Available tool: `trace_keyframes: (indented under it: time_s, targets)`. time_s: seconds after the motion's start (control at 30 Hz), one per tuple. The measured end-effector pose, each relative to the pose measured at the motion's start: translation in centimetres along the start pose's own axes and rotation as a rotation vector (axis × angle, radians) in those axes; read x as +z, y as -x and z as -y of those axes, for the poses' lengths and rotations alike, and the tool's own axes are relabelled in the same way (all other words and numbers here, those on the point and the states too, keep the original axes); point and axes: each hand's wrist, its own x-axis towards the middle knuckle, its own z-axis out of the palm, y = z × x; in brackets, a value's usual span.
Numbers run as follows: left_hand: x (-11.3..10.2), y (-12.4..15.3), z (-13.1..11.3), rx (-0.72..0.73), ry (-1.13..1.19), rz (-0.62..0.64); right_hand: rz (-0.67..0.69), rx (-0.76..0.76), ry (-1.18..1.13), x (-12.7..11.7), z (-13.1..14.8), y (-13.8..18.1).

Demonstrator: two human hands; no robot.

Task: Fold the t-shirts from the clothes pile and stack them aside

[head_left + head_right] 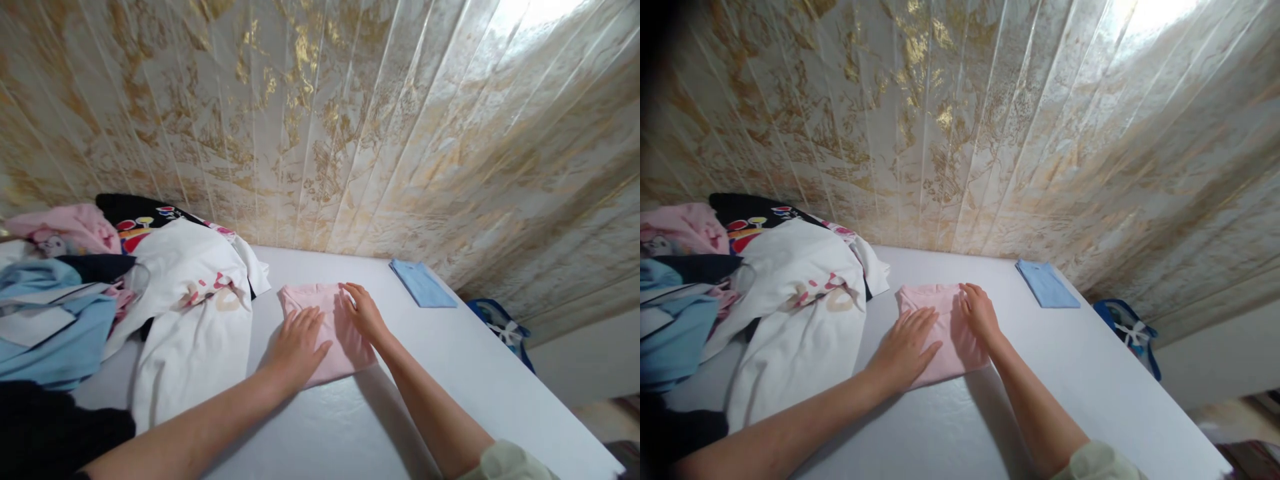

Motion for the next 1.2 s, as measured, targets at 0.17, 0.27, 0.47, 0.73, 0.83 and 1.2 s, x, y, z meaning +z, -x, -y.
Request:
trace_keyframes:
  time_s: [0.17, 0.27, 0.47, 0.73, 0.83, 1.2]
  targets:
    - [0.7, -0.4, 1.4, -0.108, -0.083, 0.004, 0.06, 0.145, 0.109, -0.5, 0.3, 2.0]
    - [0.6, -0.7, 1.8, -0.114, -0.069, 0.008, 0.064, 0.249, 0.053, -1.3, -1.1, 3.6]
    - [-1.9, -2.4, 3.6, -0.244, -0.086, -0.125, 0.129, 0.356, -0.168, -2.6, -2.3, 5.3]
    - [-3.3, -3.1, 6.6, -0.408, -0.142, 0.013, 0.309, 0.678, -0.437, -3.4, -0.9, 2.7]
    - [-3.7, -3.2, 6.2, -0.379, -0.1, 0.054, 0.339, 0.704, -0.47, -3.5, -0.8, 2.1]
    - [-4.6, -2.3, 3.5, -0.348, -0.044, 0.211, 0.274, 0.549, -0.309, -1.5, -0.8, 2.3]
